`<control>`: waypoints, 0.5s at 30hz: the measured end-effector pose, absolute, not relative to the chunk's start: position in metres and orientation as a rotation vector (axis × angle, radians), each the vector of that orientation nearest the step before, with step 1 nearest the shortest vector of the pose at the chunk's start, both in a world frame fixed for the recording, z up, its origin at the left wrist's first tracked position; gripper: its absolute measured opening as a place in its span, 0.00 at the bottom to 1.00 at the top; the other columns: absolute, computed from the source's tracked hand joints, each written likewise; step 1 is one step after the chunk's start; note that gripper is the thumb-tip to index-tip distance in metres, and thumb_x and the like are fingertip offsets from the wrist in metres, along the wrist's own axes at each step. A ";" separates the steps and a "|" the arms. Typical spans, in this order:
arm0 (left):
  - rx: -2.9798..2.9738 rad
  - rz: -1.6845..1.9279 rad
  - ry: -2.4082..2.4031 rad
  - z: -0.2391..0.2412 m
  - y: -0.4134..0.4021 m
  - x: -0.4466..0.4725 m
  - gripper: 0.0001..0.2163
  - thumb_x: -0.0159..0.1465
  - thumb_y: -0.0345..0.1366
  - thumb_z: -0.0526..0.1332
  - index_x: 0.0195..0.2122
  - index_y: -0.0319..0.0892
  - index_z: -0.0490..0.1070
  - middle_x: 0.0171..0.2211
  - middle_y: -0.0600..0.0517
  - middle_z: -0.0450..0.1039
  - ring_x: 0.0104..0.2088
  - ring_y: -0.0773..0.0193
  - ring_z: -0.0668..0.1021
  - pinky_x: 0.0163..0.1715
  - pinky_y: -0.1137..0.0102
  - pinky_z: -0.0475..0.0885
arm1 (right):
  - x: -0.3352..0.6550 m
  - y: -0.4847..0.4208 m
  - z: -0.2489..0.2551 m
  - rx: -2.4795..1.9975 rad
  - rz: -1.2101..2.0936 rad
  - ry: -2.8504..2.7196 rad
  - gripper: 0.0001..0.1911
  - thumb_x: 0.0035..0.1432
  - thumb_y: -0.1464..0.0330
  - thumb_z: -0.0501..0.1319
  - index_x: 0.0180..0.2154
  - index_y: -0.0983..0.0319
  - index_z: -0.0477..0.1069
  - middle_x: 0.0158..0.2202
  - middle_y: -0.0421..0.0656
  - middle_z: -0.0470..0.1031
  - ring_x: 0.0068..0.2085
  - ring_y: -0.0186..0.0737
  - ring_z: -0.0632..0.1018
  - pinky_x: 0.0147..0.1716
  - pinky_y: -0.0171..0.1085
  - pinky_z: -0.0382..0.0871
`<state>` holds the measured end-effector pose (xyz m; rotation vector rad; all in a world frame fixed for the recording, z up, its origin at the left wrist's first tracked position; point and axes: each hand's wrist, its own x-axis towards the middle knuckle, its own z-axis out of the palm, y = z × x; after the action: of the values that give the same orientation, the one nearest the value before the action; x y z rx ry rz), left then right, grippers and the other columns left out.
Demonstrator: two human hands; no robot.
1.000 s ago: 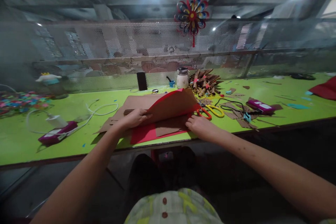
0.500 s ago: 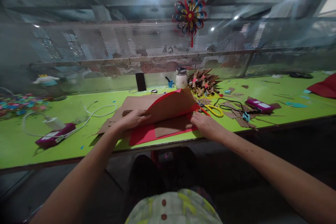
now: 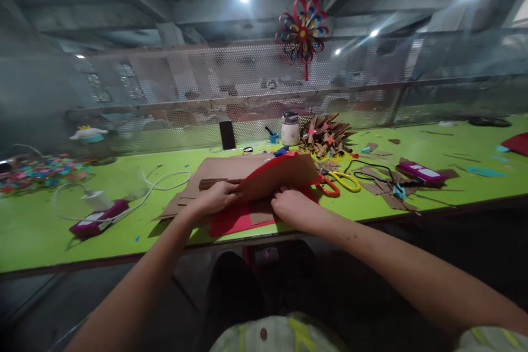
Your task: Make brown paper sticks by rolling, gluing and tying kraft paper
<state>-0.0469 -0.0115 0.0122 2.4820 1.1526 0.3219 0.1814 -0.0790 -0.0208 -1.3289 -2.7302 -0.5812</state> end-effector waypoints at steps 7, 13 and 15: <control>2.668 0.393 1.153 -0.011 -0.024 -0.044 0.14 0.60 0.39 0.51 0.27 0.38 0.73 0.25 0.49 0.73 0.24 0.66 0.68 0.26 0.73 0.58 | 0.183 -0.083 -0.028 -1.356 -0.598 -2.691 0.12 0.54 0.80 0.52 0.36 0.66 0.72 0.37 0.52 0.76 0.36 0.44 0.76 0.37 0.37 0.67; 2.666 0.383 1.186 -0.007 -0.023 -0.044 0.14 0.60 0.39 0.51 0.28 0.37 0.73 0.26 0.48 0.73 0.25 0.65 0.69 0.26 0.73 0.59 | 0.181 -0.064 -0.037 -1.384 -0.662 -2.739 0.13 0.53 0.81 0.53 0.36 0.68 0.73 0.35 0.53 0.76 0.34 0.45 0.77 0.34 0.38 0.68; 2.654 0.381 1.192 -0.004 -0.023 -0.044 0.15 0.61 0.39 0.51 0.30 0.37 0.74 0.27 0.48 0.74 0.25 0.65 0.69 0.26 0.72 0.60 | 0.180 -0.061 -0.034 -1.386 -0.682 -2.745 0.13 0.53 0.82 0.52 0.36 0.68 0.73 0.35 0.53 0.76 0.34 0.44 0.77 0.34 0.37 0.68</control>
<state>-0.0442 -0.0235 -0.0036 2.6535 1.1921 0.3815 0.1805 -0.0608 -0.0342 -1.3859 -2.7455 -0.6824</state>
